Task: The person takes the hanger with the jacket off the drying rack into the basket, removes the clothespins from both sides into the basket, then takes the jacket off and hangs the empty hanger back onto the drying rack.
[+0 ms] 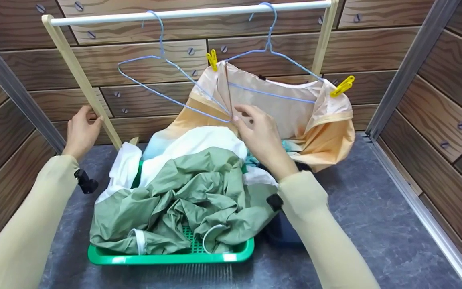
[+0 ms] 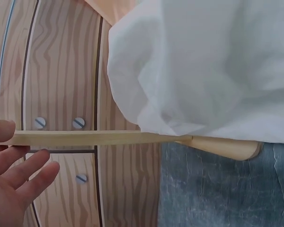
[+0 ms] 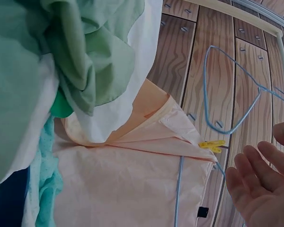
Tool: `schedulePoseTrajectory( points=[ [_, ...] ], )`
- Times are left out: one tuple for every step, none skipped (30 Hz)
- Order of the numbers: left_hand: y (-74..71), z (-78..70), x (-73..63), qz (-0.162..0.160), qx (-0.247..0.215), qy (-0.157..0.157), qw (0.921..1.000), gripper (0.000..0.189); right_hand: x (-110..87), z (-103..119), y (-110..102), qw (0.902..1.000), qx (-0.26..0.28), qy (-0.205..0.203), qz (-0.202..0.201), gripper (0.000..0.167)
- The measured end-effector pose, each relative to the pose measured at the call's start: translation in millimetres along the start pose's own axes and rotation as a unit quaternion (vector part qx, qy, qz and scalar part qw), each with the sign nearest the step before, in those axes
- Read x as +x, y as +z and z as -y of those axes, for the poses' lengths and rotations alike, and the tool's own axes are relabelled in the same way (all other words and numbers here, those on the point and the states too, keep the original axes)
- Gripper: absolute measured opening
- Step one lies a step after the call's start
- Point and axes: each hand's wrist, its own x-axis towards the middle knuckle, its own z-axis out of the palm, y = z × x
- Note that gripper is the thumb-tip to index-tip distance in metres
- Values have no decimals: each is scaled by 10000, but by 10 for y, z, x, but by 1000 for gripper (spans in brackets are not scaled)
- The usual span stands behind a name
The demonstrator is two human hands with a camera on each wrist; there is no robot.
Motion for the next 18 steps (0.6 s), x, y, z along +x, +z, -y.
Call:
schedulePoseTrajectory(
  points=[
    [-5, -1, -9, 32, -13, 24, 10000, 37, -32, -19, -18, 10000, 1, 21, -28, 34],
    [-11, -1, -17, 64, -35, 36, 10000, 38, -61, -40, -34, 10000, 19, 42, -56, 34],
    [-16, -2, -27, 93, -66, 40, 9999, 39, -89, -63, -47, 9999, 33, 63, -73, 33],
    [-22, -5, -38, 118, -112, 36, 9999, 39, -117, -79, -61, 9999, 61, 88, -87, 34],
    [-28, -9, -52, 158, -173, 17, 9997, 41, -145, -96, -74, 9998, 84, 108, -107, 34],
    [-38, -15, -71, 203, -241, -7, 9995, 43, -174, -108, -88, 9998, 112, 125, -119, 34],
    [-45, -21, -90, 257, -316, -35, 9992, 45, -203, -120, -103, 9997, 130, 150, -136, 34],
    [-51, -26, -111, 304, -382, -59, 9988, 47, -232, -132, -117, 9996, 158, 170, -148, 33],
    [-57, -31, -133, 343, -448, -68, 9984, 48, -263, -141, -131, 9996, 153, 185, -164, 34],
    [-63, -35, -158, 389, -515, -76, 9979, 50, -296, -152, -146, 9996, 147, 193, -176, 34],
    [-68, -39, -186, 426, -573, -74, 9974, 51, -329, -166, -161, 9995, 138, 203, -181, 34],
    [-72, -42, -216, 447, -632, -54, 9970, 52, -362, -182, -176, 9995, 135, 225, -191, 34],
    [-73, -43, -246, 457, -699, -31, 9965, 53, -396, -201, -188, 9994, 119, 260, -188, 34],
    [-74, -43, -281, 464, -754, -8, 9961, 53, -433, -222, -200, 9994, 83, 297, -181, 35],
    [-74, -41, -322, 479, -806, 1, 9956, 52, -472, -246, -209, 9993, 61, 340, -168, 35],
    [-73, -38, -367, 504, -846, 9, 9951, 52, -512, -273, -217, 9991, 53, 389, -143, 35],
    [-73, -37, -418, 534, -885, 21, 9946, 51, -552, -301, -222, 9989, 35, 443, -118, 36],
    [-75, -33, -473, 584, -917, 20, 9941, 51, -591, -336, -223, 9987, 32, 493, -98, 36]
  ],
)
